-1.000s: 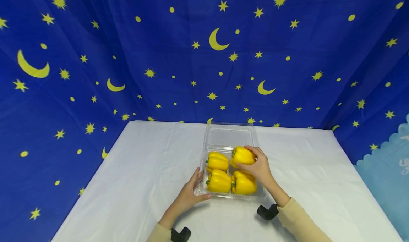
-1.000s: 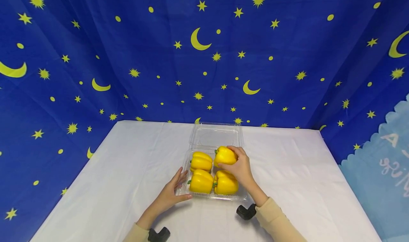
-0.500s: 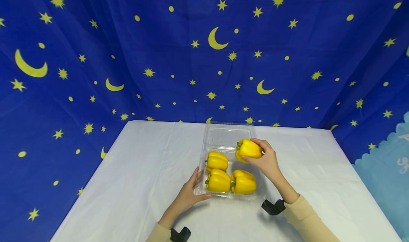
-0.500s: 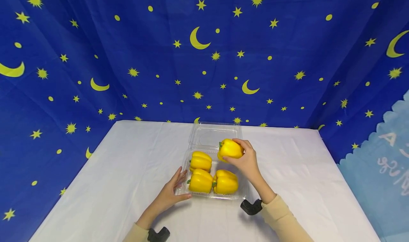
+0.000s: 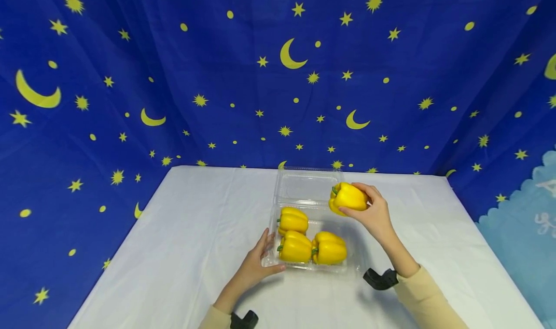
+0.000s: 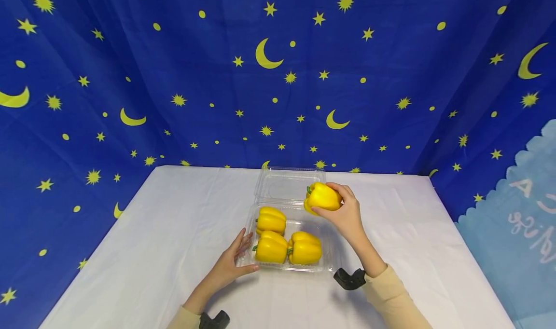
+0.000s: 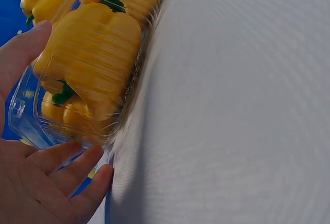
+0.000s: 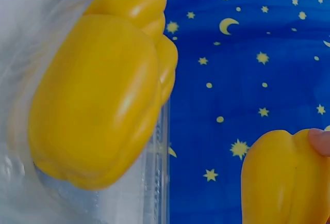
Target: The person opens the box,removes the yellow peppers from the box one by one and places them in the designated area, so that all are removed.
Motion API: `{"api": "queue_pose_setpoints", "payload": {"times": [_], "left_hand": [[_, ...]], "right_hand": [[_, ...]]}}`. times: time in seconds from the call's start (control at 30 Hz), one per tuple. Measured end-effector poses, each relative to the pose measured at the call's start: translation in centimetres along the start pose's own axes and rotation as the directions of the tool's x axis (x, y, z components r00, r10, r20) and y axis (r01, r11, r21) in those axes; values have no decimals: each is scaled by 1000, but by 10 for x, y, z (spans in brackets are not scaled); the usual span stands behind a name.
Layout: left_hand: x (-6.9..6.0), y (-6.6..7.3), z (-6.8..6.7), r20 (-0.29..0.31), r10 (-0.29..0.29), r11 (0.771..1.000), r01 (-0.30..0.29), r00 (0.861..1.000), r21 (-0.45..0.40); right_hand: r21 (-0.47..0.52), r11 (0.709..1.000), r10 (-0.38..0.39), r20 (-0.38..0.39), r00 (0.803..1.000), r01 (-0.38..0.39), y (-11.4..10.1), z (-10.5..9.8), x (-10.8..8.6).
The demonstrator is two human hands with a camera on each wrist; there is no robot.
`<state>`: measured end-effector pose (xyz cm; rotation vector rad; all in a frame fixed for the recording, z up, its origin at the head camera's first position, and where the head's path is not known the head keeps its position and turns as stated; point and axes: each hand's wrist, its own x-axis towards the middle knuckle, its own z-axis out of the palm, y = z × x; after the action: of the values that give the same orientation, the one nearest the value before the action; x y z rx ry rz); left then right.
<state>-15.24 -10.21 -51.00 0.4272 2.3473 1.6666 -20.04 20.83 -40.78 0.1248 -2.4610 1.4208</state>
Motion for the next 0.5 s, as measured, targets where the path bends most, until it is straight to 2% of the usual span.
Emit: {"api": "queue_pose_setpoints", "payload": {"times": [0.23,0.5], "left_hand": [[-1,1,0,-2,-7,1000,7,1000,-9],[-1,2,-1,-4,-6,1000,6,1000,-12]], "right_hand": [[-21,999,26,-21,999,-27,3,-13,0],[-23,995,90,-68,994,-92,9,-23,-2]]}}
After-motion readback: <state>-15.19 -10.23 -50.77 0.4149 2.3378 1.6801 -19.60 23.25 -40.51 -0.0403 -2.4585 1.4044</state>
